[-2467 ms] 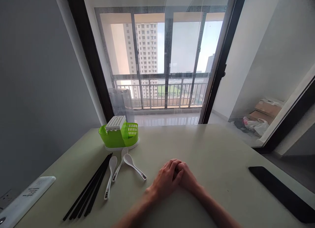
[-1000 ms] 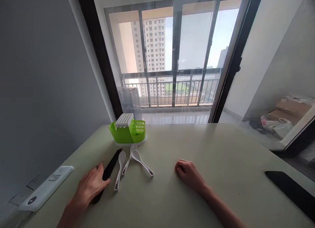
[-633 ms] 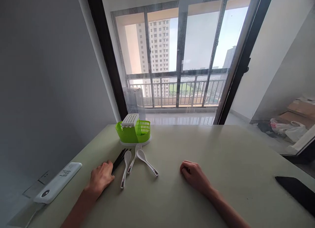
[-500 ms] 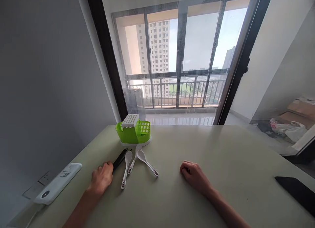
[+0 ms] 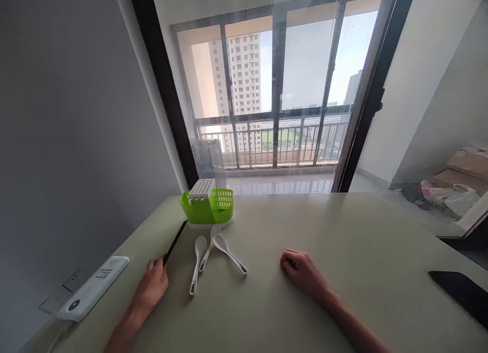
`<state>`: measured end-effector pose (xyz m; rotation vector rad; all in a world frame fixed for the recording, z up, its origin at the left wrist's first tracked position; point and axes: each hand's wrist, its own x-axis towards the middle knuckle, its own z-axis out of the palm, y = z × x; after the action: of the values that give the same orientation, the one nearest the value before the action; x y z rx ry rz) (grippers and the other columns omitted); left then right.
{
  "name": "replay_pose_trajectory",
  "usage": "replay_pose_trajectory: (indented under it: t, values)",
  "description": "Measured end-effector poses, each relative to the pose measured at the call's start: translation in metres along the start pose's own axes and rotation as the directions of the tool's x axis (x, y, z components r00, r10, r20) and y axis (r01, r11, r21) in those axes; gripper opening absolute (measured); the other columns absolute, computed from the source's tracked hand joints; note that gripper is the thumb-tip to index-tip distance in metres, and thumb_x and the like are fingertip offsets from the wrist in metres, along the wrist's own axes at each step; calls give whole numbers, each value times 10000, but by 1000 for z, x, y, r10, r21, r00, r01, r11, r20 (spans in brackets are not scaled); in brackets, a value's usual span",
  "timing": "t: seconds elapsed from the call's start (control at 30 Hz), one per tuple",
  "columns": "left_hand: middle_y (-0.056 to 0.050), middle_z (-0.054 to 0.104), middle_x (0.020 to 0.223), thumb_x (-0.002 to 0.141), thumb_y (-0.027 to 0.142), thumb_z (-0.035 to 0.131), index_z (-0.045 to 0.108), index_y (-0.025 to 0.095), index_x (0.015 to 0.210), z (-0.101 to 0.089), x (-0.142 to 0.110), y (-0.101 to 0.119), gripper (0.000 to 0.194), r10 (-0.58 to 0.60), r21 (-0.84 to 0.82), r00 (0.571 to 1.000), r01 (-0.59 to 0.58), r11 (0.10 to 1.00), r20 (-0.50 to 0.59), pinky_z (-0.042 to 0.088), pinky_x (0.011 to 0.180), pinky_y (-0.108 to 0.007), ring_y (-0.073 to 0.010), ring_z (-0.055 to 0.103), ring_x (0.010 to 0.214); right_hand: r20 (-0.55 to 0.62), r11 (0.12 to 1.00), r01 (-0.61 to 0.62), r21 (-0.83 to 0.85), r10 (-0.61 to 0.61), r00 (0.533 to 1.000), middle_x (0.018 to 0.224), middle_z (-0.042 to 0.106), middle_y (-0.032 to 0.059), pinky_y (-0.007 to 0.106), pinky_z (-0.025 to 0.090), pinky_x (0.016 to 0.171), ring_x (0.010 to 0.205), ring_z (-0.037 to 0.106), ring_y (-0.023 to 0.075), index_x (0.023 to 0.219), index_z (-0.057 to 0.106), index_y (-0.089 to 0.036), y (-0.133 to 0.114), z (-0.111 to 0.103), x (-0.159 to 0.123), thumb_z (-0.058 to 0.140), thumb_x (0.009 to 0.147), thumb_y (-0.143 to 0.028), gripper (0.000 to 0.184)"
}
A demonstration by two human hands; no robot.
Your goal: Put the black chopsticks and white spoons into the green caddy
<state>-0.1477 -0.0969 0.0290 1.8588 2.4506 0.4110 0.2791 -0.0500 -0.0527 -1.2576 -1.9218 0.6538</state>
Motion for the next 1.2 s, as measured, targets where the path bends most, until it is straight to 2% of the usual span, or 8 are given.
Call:
replay_pose_trajectory:
  t: [0.1, 0.2, 0.33, 0.43, 0.6, 0.7, 0.9, 1.2]
  values:
    - [-61, 608, 833, 939, 437, 423, 622, 183, 1031, -7, -8, 14, 335, -5, -402, 983, 79, 912, 182, 481, 659, -293, -234, 634, 791, 9, 1000, -2, 0, 2, 1000, 739, 676, 7, 259, 384, 657, 668, 576, 157, 685, 621, -215, 1, 0, 0, 433, 833, -189, 241]
    - [62, 390, 647, 804, 680, 592, 581, 198, 968, -9, -24, 50, 509, 171, -701, 905, 172, 692, 389, 324, 527, -226, -118, 386, 561, 18, 1000, -5, -1, 5, 1000, 746, 672, 6, 263, 381, 650, 666, 571, 155, 695, 619, -214, 2, 0, 0, 430, 835, -190, 237]
    - [90, 300, 650, 772, 634, 687, 539, 196, 948, 2, -45, 116, 495, 373, -835, 796, 278, 475, 477, 191, 494, -211, -81, 207, 552, -1, 1000, -4, -14, 4, 1000, 773, 677, 14, 275, 401, 666, 680, 572, 164, 759, 628, -216, 2, 1, 1, 437, 836, -191, 208]
    - [69, 360, 706, 804, 515, 695, 533, 188, 1004, 22, -55, 161, 416, 477, -848, 716, 326, 417, 509, 171, 499, -213, -78, 238, 573, -48, 1000, -15, 3, 16, 999, 837, 683, 25, 279, 427, 665, 671, 572, 163, 900, 632, -213, 3, 1, 2, 442, 851, -201, 196]
    - [66, 376, 674, 899, 364, 541, 519, 183, 982, 59, -59, 206, 200, 480, -812, 707, 235, 534, 519, 241, 510, -219, -93, 304, 568, -126, 996, 1, 87, 10, 992, 1113, 687, 74, 286, 496, 694, 680, 602, 144, 1192, 570, -204, 9, 4, 3, 448, 863, -206, 351]
    - [34, 464, 699, 909, 248, 468, 546, 197, 1011, 67, -58, 218, 138, 501, -761, 749, 6, 649, 433, 373, 573, -242, -125, 425, 608, -100, 995, 0, 98, 10, 995, 1119, 689, 70, 288, 507, 698, 679, 611, 140, 1264, 526, -211, 10, 5, 2, 452, 857, -189, 414]
    - [-145, 636, 1186, 879, 146, 453, 514, 146, 1389, 68, -61, 225, 514, 544, -496, 789, -363, 789, 286, 461, 1015, -328, -240, 614, 1109, -62, 998, 17, 63, -13, 998, 994, 706, 32, 280, 486, 687, 704, 626, 149, 1285, 490, -217, 6, 2, 2, 438, 886, -181, 403]
    - [-254, 573, 1343, 784, 111, 557, 307, 80, 1573, 84, -72, 238, 828, 462, -125, 810, -449, 885, 362, 534, 888, -381, -330, 699, 1051, -80, 999, 38, 15, -37, 996, 937, 713, 39, 285, 471, 715, 761, 639, 171, 1116, 591, -207, 7, 2, 3, 442, 879, -180, 281]
